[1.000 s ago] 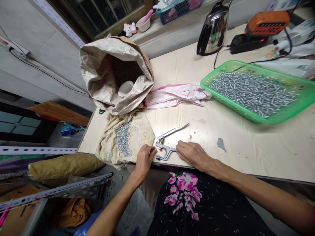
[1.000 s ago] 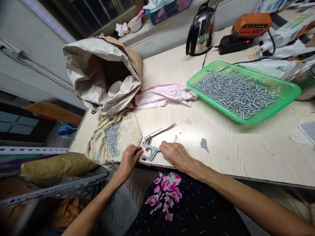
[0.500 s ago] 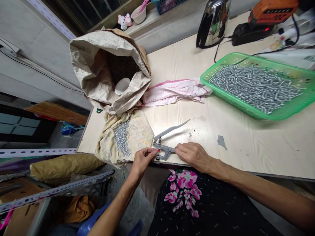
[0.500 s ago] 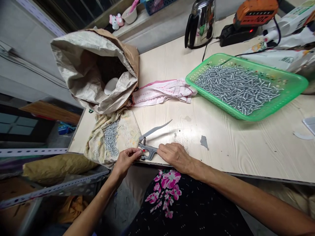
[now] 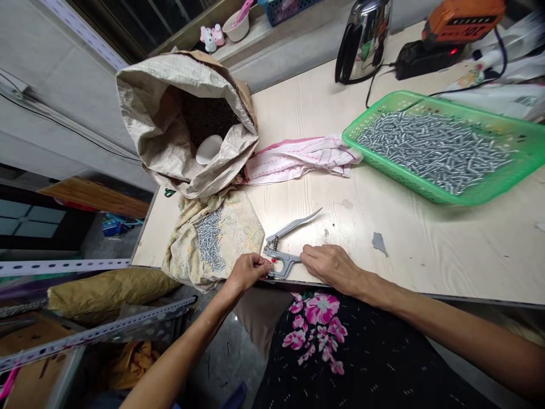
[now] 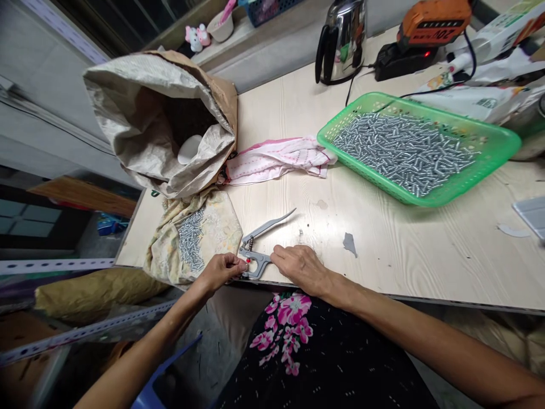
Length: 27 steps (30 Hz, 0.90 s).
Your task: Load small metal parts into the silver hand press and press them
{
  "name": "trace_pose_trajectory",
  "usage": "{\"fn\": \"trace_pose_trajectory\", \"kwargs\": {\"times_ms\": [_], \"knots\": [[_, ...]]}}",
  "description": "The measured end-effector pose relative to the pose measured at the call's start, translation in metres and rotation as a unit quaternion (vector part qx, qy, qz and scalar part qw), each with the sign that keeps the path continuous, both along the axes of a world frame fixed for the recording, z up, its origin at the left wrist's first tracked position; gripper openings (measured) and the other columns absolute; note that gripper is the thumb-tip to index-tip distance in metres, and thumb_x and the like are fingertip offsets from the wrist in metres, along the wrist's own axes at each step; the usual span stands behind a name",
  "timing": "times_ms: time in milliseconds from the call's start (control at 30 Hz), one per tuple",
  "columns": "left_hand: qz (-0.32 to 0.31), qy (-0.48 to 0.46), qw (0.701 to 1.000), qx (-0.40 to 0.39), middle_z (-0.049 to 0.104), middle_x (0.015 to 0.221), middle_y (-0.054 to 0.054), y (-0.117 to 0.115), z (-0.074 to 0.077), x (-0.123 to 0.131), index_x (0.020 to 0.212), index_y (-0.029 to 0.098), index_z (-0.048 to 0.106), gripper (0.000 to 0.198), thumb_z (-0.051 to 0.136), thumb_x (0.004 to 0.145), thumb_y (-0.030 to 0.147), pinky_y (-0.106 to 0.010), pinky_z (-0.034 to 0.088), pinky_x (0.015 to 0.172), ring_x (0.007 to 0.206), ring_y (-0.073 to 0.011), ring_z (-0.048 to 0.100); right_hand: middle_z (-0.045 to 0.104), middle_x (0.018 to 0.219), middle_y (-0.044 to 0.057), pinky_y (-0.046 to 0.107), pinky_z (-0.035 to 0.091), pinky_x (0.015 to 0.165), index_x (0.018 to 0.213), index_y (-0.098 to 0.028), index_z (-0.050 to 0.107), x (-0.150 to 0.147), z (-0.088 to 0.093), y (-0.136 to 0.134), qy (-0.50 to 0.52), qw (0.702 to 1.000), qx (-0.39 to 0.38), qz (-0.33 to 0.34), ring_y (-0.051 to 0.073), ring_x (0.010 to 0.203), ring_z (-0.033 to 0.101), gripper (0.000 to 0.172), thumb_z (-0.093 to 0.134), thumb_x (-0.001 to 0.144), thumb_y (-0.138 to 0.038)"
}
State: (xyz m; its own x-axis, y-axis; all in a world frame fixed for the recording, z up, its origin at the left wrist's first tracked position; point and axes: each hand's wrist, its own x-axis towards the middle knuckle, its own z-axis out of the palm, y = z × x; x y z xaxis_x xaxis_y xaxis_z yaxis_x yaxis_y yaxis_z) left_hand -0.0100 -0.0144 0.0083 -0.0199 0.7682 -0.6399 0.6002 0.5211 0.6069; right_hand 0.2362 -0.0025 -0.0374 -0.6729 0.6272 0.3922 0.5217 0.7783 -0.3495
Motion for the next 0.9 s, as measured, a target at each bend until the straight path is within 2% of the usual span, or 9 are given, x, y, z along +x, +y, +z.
{"fn": "trace_pose_trajectory", "kwargs": {"times_ms": [167, 267, 300, 333, 400, 467, 567, 700, 900], "knots": [[-0.037, 0.024, 0.999, -0.015, 0.061, 0.051, -0.001, 0.007, -0.005, -0.003, 0.063, 0.014, 0.069, 0.029, 0.069, 0.064, 0.043, -0.022, 0.040, 0.051, 0.050, -0.0126, 0.054, 0.058, 0.078, 0.002, 0.029, 0.029, 0.056, 0.081, -0.017, 0.056, 0.000, 0.002, 0.000, -0.034, 0.999, -0.026, -0.002, 0.012, 0.060, 0.045, 0.022, 0.041, 0.095, -0.013], [-0.042, 0.027, 0.999, -0.012, 0.061, 0.051, -0.001, 0.008, -0.008, -0.004, 0.063, 0.014, 0.069, 0.027, 0.069, 0.065, 0.040, -0.022, 0.040, 0.051, 0.049, -0.0127, 0.054, 0.063, 0.096, 0.007, 0.030, 0.039, 0.068, 0.093, -0.017, 0.059, 0.008, 0.008, 0.004, -0.054, 0.997, -0.050, -0.010, 0.017, 0.079, 0.056, 0.013, 0.050, 0.095, -0.025], [-0.043, 0.026, 0.999, -0.013, 0.061, 0.051, -0.001, 0.007, -0.008, -0.005, 0.063, 0.013, 0.069, 0.027, 0.069, 0.065, 0.040, -0.022, 0.040, 0.051, 0.049, -0.0126, 0.054, 0.062, 0.110, 0.011, 0.034, 0.043, 0.075, 0.102, -0.016, 0.059, 0.012, 0.011, 0.007, -0.053, 0.997, -0.053, -0.017, 0.022, 0.092, 0.057, 0.019, 0.055, 0.094, -0.033], [-0.044, 0.026, 0.999, -0.012, 0.061, 0.051, -0.001, 0.007, -0.009, -0.005, 0.063, 0.013, 0.069, 0.027, 0.069, 0.065, 0.040, -0.022, 0.040, 0.051, 0.049, -0.0126, 0.054, 0.057, 0.125, 0.016, 0.040, 0.044, 0.084, 0.114, -0.016, 0.056, 0.016, 0.013, 0.012, -0.050, 0.997, -0.052, -0.027, 0.027, 0.106, 0.055, 0.034, 0.060, 0.090, -0.041], [-0.045, 0.026, 0.999, -0.011, 0.061, 0.051, -0.002, 0.007, -0.009, -0.005, 0.062, 0.013, 0.069, 0.029, 0.069, 0.065, 0.041, -0.023, 0.041, 0.051, 0.049, -0.0124, 0.054, 0.038, 0.147, 0.022, 0.052, 0.038, 0.098, 0.133, -0.015, 0.046, 0.025, 0.017, 0.023, -0.052, 0.997, -0.047, -0.043, 0.038, 0.131, 0.038, 0.068, 0.065, 0.082, -0.055], [-0.045, 0.029, 0.998, -0.013, 0.061, 0.051, -0.001, 0.008, -0.009, -0.005, 0.062, 0.013, 0.069, 0.029, 0.069, 0.065, 0.042, -0.023, 0.041, 0.050, 0.048, -0.0123, 0.053, 0.031, 0.151, 0.026, 0.061, 0.028, 0.106, 0.140, -0.012, 0.039, 0.032, 0.018, 0.035, -0.076, 0.995, -0.047, -0.038, 0.043, 0.140, 0.022, 0.089, 0.067, 0.075, -0.065], [-0.048, 0.033, 0.998, -0.012, 0.060, 0.050, -0.001, 0.008, -0.009, -0.004, 0.060, 0.013, 0.068, 0.029, 0.069, 0.064, 0.042, -0.023, 0.040, 0.050, 0.048, -0.0122, 0.053, 0.038, 0.146, 0.029, 0.068, 0.017, 0.108, 0.142, -0.008, 0.038, 0.036, 0.013, 0.047, -0.127, 0.990, -0.062, -0.008, 0.045, 0.141, 0.020, 0.101, 0.066, 0.070, -0.072], [-0.053, 0.030, 0.998, -0.009, 0.059, 0.051, -0.001, 0.008, -0.009, -0.004, 0.058, 0.014, 0.066, 0.031, 0.068, 0.064, 0.044, -0.023, 0.040, 0.051, 0.049, -0.0122, 0.052, 0.036, 0.146, 0.030, 0.074, 0.013, 0.105, 0.146, -0.009, 0.034, 0.035, 0.010, 0.048, -0.149, 0.986, -0.070, 0.008, 0.048, 0.137, 0.026, 0.108, 0.067, 0.066, -0.074], [-0.032, 0.024, 0.999, -0.032, 0.057, 0.051, 0.001, 0.008, -0.005, -0.001, 0.060, 0.013, 0.066, 0.032, 0.071, 0.062, 0.044, -0.023, 0.040, 0.051, 0.050, -0.0115, 0.052, 0.046, 0.139, 0.025, 0.069, 0.019, 0.106, 0.142, -0.010, 0.038, 0.033, 0.020, 0.042, -0.151, 0.986, -0.076, -0.006, 0.042, 0.129, 0.038, 0.093, 0.069, 0.071, -0.061]]}}
